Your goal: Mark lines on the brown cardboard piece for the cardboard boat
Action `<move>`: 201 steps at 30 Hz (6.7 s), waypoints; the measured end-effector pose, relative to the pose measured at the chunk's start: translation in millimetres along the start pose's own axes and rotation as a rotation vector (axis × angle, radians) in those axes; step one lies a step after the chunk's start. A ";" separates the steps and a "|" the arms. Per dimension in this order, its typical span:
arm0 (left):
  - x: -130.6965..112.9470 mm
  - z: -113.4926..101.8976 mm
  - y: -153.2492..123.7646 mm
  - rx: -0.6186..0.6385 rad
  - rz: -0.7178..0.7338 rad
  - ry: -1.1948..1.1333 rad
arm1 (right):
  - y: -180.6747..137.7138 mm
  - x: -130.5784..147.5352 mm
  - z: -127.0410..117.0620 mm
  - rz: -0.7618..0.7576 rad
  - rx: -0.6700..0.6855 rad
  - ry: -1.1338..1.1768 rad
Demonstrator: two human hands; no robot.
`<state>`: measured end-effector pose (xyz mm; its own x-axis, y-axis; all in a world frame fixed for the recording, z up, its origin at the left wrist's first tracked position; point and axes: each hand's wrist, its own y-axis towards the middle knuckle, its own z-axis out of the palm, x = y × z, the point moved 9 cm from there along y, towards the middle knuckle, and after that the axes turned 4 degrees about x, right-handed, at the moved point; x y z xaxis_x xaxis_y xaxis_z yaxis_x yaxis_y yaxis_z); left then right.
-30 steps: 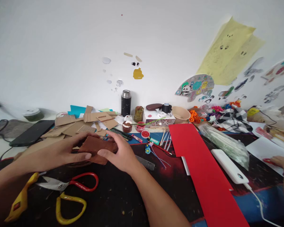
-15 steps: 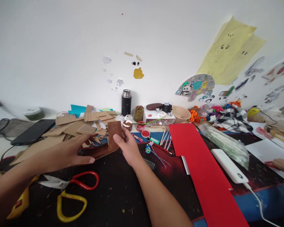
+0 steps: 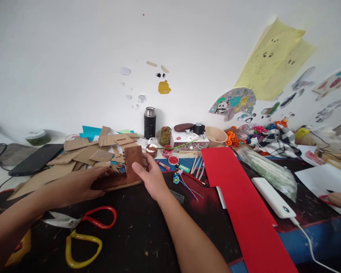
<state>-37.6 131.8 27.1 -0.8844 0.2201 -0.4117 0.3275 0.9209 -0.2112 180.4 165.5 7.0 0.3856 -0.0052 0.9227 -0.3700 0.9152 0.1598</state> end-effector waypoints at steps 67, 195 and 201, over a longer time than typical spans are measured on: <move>-12.2 -55.1 -10.4 -0.276 0.034 -0.881 | -8.3 -5.1 26.7 0.049 0.138 -0.114; 0.5 12.7 16.6 -0.479 -0.143 -1.605 | -9.7 -1.4 11.0 -0.077 0.004 -0.418; 5.0 12.6 12.6 -0.552 -0.183 -1.533 | -22.8 23.6 28.7 -0.286 0.029 -0.738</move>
<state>-33.7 140.4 11.2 0.3512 -0.0942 -0.9316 -0.1867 0.9679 -0.1682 173.6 133.0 35.2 -0.1878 -0.5140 0.8370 -0.3666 0.8273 0.4257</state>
